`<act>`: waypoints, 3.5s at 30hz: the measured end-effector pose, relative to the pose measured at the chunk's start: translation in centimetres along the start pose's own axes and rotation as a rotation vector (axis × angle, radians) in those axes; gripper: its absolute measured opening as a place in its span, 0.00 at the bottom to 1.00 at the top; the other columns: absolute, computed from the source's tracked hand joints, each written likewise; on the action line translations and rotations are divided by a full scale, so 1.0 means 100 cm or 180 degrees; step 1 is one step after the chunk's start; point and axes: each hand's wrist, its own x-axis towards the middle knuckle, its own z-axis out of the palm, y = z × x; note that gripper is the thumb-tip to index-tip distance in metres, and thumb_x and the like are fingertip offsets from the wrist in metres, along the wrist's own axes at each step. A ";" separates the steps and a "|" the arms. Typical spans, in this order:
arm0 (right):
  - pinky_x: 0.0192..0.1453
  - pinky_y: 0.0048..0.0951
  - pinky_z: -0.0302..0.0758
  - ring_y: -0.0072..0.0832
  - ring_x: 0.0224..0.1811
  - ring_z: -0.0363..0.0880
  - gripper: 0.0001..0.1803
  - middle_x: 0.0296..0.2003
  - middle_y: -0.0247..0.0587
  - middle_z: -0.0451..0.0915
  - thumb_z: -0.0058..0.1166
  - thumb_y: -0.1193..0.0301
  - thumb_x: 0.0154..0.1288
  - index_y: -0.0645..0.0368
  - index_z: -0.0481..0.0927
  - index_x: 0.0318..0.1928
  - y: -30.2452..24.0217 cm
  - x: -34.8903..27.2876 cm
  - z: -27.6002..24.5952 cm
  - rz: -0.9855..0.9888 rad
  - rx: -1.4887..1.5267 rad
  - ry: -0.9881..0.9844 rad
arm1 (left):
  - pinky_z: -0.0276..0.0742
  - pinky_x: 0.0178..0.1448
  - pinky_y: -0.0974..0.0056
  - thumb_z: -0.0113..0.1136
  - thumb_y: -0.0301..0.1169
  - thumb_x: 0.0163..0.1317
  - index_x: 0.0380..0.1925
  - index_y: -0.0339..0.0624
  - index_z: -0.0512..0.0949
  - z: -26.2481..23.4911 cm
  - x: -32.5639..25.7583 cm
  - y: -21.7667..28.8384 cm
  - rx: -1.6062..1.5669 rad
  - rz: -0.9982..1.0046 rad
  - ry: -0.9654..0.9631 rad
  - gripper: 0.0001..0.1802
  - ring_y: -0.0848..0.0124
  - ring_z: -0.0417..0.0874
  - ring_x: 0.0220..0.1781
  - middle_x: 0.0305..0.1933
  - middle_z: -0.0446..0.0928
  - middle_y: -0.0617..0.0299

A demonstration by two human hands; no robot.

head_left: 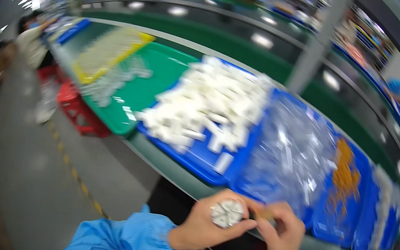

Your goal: The person assembles small white cylindrical components by inserting them into clear plastic sleeves and securing them with rubber bands. The person handles the items one at a time, picking them from trays and placing the finished units into a designated tray.

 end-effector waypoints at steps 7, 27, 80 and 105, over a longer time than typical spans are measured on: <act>0.64 0.45 0.68 0.43 0.52 0.76 0.14 0.42 0.50 0.80 0.57 0.74 0.61 0.65 0.75 0.47 0.005 -0.009 0.007 -0.0254 0.2434 -0.0584 | 0.77 0.45 0.65 0.72 0.29 0.57 0.41 0.37 0.77 0.002 -0.014 -0.017 -0.0243 -0.0118 -0.0257 0.16 0.73 0.80 0.39 0.35 0.81 0.62; 0.57 0.41 0.66 0.39 0.45 0.77 0.27 0.45 0.50 0.81 0.48 0.52 0.71 0.68 0.79 0.48 -0.020 -0.017 -0.058 -0.1354 0.1266 -0.1934 | 0.64 0.25 0.75 0.70 0.33 0.62 0.33 0.43 0.75 -0.048 0.005 0.034 -0.1236 -0.1257 0.0051 0.11 0.82 0.70 0.20 0.25 0.74 0.69; 0.54 0.44 0.73 0.50 0.46 0.79 0.48 0.45 0.51 0.82 0.80 0.52 0.37 0.65 0.76 0.58 -0.038 -0.018 0.005 -0.1121 -0.2494 -0.0834 | 0.78 0.28 0.61 0.57 0.32 0.62 0.76 0.41 0.53 0.005 -0.010 0.013 0.2764 0.1607 -0.0741 0.42 0.59 0.85 0.31 0.40 0.82 0.51; 0.55 0.43 0.68 0.39 0.42 0.76 0.51 0.53 0.51 0.82 0.78 0.53 0.40 0.70 0.74 0.63 -0.014 -0.030 0.017 -0.0869 0.0414 0.0129 | 0.78 0.42 0.66 0.83 0.40 0.46 0.48 0.38 0.78 -0.013 -0.007 0.008 0.0778 0.1954 -0.0038 0.33 0.68 0.83 0.33 0.33 0.79 0.60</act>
